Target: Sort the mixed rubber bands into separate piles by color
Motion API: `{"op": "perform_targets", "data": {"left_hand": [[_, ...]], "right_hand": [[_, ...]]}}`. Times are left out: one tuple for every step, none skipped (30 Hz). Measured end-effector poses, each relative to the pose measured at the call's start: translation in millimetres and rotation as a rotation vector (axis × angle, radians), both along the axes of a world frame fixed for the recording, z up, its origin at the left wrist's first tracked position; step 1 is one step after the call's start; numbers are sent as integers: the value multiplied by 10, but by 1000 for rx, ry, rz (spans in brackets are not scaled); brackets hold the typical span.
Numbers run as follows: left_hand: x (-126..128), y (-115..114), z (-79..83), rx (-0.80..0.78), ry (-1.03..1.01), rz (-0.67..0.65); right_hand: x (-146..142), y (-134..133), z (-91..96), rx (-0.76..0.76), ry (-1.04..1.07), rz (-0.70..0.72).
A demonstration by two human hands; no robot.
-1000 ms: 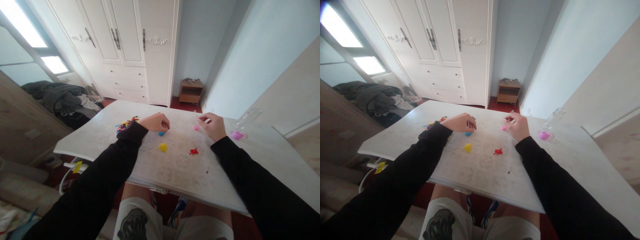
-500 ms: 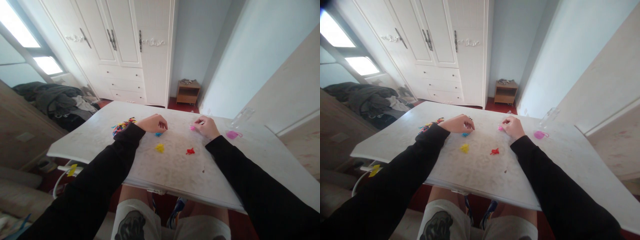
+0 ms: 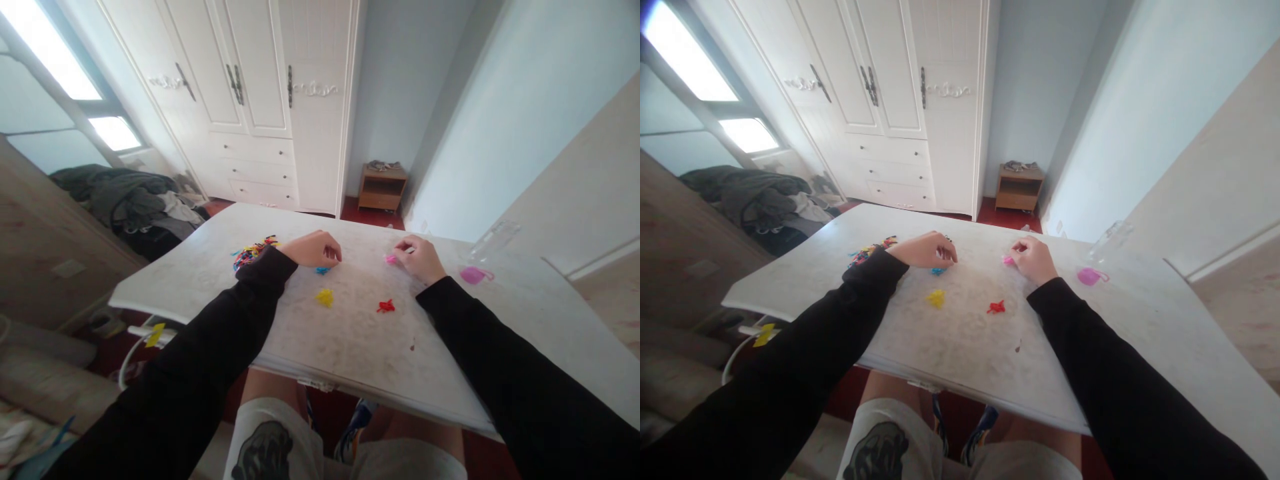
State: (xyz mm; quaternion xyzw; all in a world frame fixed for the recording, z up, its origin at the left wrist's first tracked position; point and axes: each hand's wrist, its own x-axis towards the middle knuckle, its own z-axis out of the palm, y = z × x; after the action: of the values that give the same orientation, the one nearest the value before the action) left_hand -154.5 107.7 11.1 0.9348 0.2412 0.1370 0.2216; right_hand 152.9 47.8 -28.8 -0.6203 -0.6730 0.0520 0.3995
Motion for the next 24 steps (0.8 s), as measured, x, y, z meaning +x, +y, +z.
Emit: {"op": "perform_targets", "data": {"left_hand": [[7,-1,-8,2,-1,2],[13,1,-12,4,0,3],[12,8,-9,8,4,6],[2,22,4,21,8,18],[-22,43,26,41,7,50],[-63,73,58,73,-2,115],[-122,111,97,115,-21,211],[-200,155,139,162,-49,347],[-292,203,176,214,-87,513],[-394,253,205,263,-117,665],[-497,301,221,292,-130,803],[-594,345,222,299,-120,909],[-680,383,207,281,-91,993],[-748,414,180,251,-56,1038],[-798,438,144,203,-13,1061],[-829,455,105,152,29,1065],[-845,466,66,107,63,1058],[-849,474,31,74,88,1048],[-847,479,3,57,103,1037],[-843,483,-18,54,111,1029],[-840,486,-33,58,116,1022],[-840,489,-41,62,119,1015],[-843,490,-45,63,121,1009],[-849,492,-46,63,121,1005]], "right_hand": [[-4,-5,4,5,2,2],[-8,-10,7,9,4,4],[-11,-14,10,13,6,7],[-12,-17,13,15,8,11],[-13,-20,15,18,10,12],[-13,-21,18,20,11,10],[-13,-22,21,24,12,6],[-15,-22,23,27,13,1],[-16,-21,24,29,14,-4],[-19,-19,24,31,14,-8],[-22,-16,23,32,15,-11],[-25,-13,22,32,15,-12],[-26,-9,20,33,14,-12],[-25,-5,19,34,11,-11],[-22,-1,18,35,6,-10],[-17,3,17,35,1,-9],[-12,5,18,33,-3,-9],[-6,6,20,29,-5,-10],[0,5,22,24,-5,-13],[4,3,24,19,-3,-16],[7,0,26,14,-1,-20],[8,-3,27,11,0,-24],[8,-6,28,8,-1,-27],[8,-9,28,7,-3,-30]]}}
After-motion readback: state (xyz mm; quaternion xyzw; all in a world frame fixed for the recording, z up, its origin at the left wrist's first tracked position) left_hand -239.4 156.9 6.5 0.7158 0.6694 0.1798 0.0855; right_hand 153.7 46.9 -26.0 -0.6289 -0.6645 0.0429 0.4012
